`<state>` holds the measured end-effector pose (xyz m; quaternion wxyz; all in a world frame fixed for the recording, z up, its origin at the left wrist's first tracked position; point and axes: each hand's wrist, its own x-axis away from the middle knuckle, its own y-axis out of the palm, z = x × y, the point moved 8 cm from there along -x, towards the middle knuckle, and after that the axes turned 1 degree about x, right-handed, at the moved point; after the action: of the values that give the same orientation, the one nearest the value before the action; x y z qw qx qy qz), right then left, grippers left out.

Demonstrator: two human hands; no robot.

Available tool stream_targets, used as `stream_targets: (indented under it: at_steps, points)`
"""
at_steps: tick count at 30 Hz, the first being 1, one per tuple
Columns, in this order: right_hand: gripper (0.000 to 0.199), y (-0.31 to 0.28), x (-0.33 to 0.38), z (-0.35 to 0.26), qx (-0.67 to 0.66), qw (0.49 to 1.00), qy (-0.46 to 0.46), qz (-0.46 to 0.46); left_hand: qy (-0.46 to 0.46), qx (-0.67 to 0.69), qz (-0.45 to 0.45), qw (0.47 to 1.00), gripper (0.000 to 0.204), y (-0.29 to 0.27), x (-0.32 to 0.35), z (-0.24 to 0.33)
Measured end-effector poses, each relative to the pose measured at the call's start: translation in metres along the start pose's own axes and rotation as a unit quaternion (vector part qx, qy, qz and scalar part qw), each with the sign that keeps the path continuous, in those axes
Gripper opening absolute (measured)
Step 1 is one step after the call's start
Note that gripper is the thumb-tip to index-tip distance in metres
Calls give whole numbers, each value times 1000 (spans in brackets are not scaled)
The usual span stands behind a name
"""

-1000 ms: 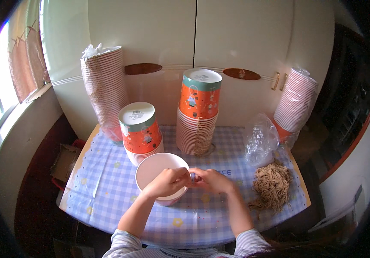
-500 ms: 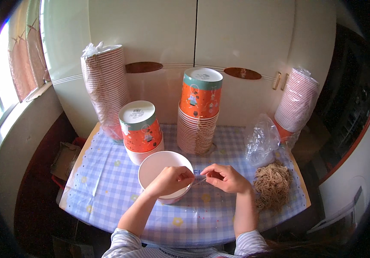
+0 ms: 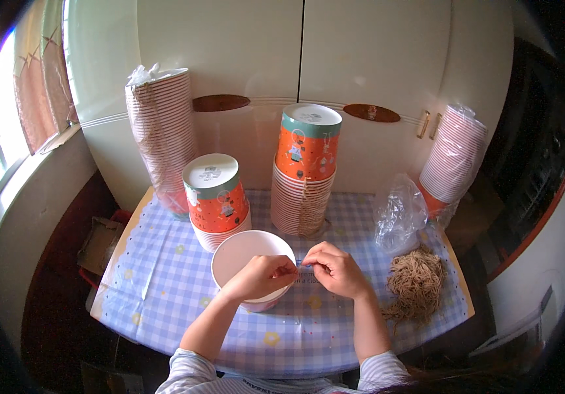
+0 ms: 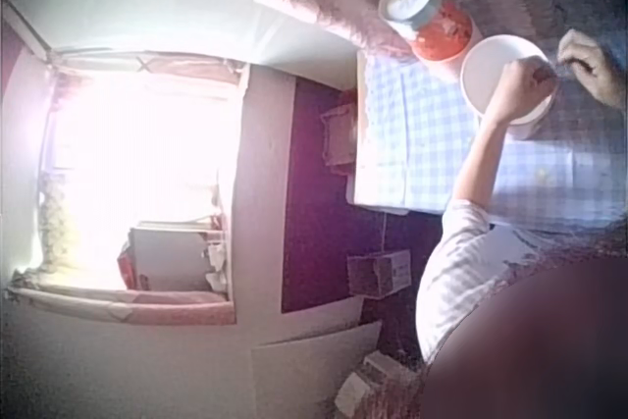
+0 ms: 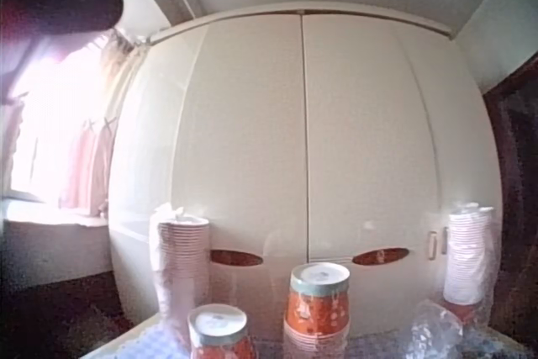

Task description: Tying a string handle onto a paper bucket at a workspace.

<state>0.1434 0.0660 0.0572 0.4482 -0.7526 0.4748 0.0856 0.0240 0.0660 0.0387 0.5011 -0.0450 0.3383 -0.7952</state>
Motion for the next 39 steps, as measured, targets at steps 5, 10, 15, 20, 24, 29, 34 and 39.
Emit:
stream_targets:
  at_steps: [5, 10, 15, 20, 24, 29, 34, 39]
  points:
    - [16, 3, -3, -1, 53, 999, 8, -1, -19, 37, -24, 999, 16, 1, 1, -4]
    - [15, 15, -1, 4, 83, 995, 5, -57, -21, 55, -23, 998, 15, -1, 2, -9]
    - [10, 11, -1, 2, 93, 995, 10, -28, -42, 66, -18, 997, 14, -2, 1, -14]
    - [10, 9, -2, -1, 93, 996, 10, -12, -16, 100, -2, 995, 13, -2, 0, -21]
    - [12, 8, -2, -1, 74, 997, 18, 0, -18, 100, 13, 995, 14, -6, 1, -16]
    - [12, -2, -2, -5, 43, 998, 21, 28, -47, 173, 17, 984, 15, -5, 1, -21]
    - [13, -3, -1, -12, 25, 999, -18, 30, -67, 222, 52, 971, 16, -9, 0, -23]
    - [13, 0, 1, -9, 0, 1000, -7, 19, -55, 264, 82, 959, 16, -12, 0, -26]
